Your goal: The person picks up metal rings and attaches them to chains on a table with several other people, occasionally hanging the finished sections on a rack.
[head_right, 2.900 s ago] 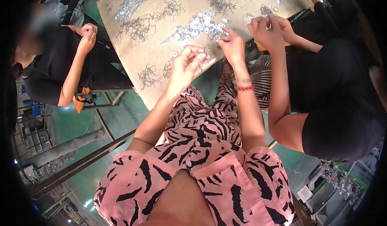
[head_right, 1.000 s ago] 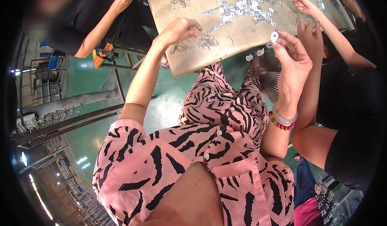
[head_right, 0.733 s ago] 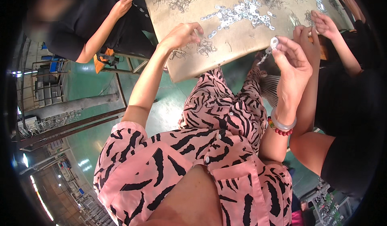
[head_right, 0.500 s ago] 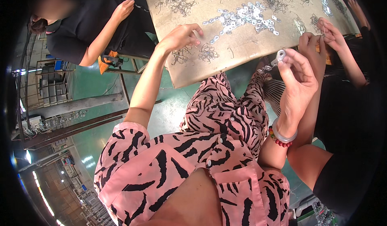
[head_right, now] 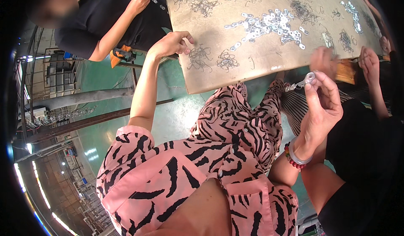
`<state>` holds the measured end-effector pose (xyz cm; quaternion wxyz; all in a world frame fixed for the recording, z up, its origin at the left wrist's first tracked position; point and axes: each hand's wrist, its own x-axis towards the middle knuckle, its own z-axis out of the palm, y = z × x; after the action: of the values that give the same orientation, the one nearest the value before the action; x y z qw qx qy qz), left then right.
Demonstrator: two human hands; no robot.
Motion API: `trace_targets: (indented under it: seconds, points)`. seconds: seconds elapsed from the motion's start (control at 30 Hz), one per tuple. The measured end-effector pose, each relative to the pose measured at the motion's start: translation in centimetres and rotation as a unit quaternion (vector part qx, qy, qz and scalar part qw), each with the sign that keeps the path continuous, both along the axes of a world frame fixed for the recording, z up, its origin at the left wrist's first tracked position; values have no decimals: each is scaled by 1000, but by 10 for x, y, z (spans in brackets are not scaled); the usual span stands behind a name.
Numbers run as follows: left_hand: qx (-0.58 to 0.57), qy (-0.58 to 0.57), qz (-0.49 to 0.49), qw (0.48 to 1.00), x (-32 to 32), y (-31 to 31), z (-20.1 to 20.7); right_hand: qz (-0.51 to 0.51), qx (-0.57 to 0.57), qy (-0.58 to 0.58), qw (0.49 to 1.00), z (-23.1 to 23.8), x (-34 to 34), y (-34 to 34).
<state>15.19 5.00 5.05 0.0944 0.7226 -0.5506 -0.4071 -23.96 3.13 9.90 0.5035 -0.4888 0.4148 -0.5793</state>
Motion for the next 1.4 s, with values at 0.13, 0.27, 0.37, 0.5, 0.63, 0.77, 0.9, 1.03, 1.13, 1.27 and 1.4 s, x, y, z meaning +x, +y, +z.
trace_targets:
  seconds: [0.13,0.27,0.37,0.5,0.63,0.77,0.9,1.03,1.13,1.27,1.4]
  points:
    - [-43,-90,-51,994,2,-7,-11,5,28,-20,999,2,2,0]
    - [-169,-210,-4,963,-7,-43,-21,5,21,-1,1000,11,7,2]
    - [-271,-206,67,938,-11,-81,-30,1,25,1,1000,12,9,2]
    - [-339,-189,83,918,-1,-132,-40,6,24,-5,1000,17,12,3]
    - [-310,-198,48,929,12,-164,-50,16,16,-3,1000,18,15,2]
    - [-278,-271,-28,921,24,-179,-81,15,26,-17,999,16,17,0]
    - [-276,-352,-150,882,18,-182,-82,1,53,25,998,18,13,0]
    - [-324,-390,-142,850,14,-166,-48,23,56,43,997,10,15,2]
    - [-299,-395,-173,852,31,-164,-46,45,66,26,996,3,15,2]
    - [-206,-432,-150,865,14,-157,-22,39,75,-6,996,-11,14,8]
    - [-212,-375,8,902,17,-145,-38,41,66,38,996,-26,18,13]
